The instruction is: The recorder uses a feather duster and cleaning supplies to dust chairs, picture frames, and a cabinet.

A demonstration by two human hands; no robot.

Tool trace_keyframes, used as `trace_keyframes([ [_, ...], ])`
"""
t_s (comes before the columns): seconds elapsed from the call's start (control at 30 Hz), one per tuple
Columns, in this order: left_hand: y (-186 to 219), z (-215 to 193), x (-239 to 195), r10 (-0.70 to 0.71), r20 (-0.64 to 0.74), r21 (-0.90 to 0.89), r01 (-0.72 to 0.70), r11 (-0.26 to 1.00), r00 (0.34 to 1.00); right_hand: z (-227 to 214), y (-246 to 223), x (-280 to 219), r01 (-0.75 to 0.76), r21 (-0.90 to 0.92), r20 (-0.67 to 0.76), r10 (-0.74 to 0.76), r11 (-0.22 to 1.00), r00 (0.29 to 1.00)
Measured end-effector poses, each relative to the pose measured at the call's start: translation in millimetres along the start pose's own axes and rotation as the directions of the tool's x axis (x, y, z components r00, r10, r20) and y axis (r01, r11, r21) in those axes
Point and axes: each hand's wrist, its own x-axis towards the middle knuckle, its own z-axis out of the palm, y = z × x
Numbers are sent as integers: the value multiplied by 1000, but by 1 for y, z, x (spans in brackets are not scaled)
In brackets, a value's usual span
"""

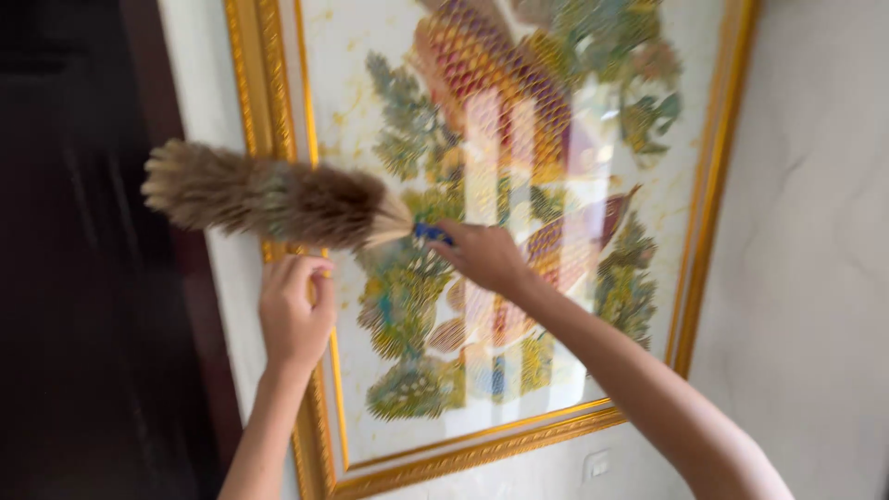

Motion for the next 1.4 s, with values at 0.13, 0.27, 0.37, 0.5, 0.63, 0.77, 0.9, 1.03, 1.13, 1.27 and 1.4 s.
trace_keyframes([
  [0.13,-4,12,30,64,-143,90,-51,995,988,1,-12,-14,19,34,15,-20,999,1000],
  [0.27,-9,21,43,58,-200,97,-39,994,978,-7,-8,-32,68,11,63,-69,998,996],
  [0.37,-15,30,47,-15,-214,96,37,995,977,-13,-1,-26,173,-34,99,-169,984,981],
  [0.5,-14,41,55,163,-316,288,-70,955,935,-21,11,-3,140,39,-27,-139,989,990],
  [0.63,-19,60,67,208,-292,292,-120,949,933,-24,14,30,-31,165,-172,59,986,983],
  [0.77,-14,76,77,224,-234,310,-146,939,946,-28,9,52,-130,183,-181,164,974,970],
  [0.9,-9,85,90,277,-211,335,-196,921,937,-36,4,64,-1,125,-239,31,992,971],
  [1.03,-10,92,100,256,-216,338,-174,925,942,-43,1,76,32,151,-245,6,988,970],
  [1.13,-13,94,103,259,-222,358,-168,918,940,-42,3,95,-20,220,-294,86,975,952],
  [1.27,-14,90,111,276,-212,398,-175,901,937,-44,-6,109,-19,270,-322,109,963,940],
  [1.4,-21,81,127,274,-224,407,-166,898,935,-45,-8,116,91,96,-313,-57,991,948],
])
